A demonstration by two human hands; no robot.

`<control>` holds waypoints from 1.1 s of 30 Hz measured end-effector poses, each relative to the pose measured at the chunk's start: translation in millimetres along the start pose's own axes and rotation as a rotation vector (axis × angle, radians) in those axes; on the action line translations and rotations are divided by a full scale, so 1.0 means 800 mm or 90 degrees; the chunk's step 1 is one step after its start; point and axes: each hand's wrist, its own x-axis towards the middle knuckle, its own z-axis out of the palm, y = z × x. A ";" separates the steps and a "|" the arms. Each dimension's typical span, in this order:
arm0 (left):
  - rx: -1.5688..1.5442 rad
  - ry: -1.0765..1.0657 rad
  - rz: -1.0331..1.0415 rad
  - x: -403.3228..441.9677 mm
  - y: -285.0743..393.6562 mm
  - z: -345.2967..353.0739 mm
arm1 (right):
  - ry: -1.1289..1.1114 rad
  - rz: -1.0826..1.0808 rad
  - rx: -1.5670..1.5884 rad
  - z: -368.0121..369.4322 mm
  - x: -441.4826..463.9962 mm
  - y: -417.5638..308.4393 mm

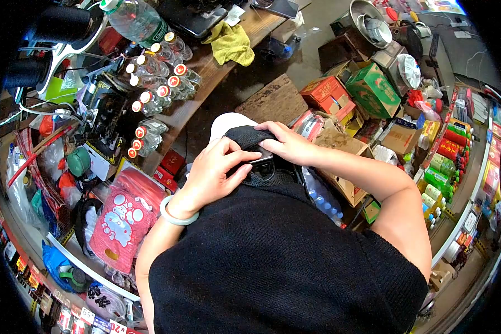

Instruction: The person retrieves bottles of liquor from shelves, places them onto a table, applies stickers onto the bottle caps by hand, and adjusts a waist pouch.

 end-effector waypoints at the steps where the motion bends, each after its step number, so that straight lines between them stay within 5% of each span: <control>1: 0.004 0.001 0.002 0.000 0.000 0.000 | 0.000 0.000 -0.001 -0.001 0.000 0.003; 6: 0.001 0.011 -0.005 -0.004 -0.001 0.002 | -0.095 -0.090 0.089 -0.032 -0.004 0.018; 8: 0.002 0.015 -0.012 -0.006 -0.002 0.002 | -0.104 0.044 0.277 -0.049 -0.009 0.014; 14: -0.003 0.030 -0.008 -0.005 -0.002 0.007 | -0.078 0.203 0.275 -0.054 0.009 0.035; 25: 0.030 0.058 -0.090 -0.038 -0.004 -0.005 | -0.197 -0.005 0.260 0.005 0.096 0.011; 29: -0.054 0.062 -0.134 -0.067 -0.027 0.004 | -0.221 -0.082 0.065 0.017 0.107 0.017; 33: 0.020 0.089 -0.122 -0.079 -0.022 0.002 | -0.265 -0.044 0.058 0.024 0.113 0.012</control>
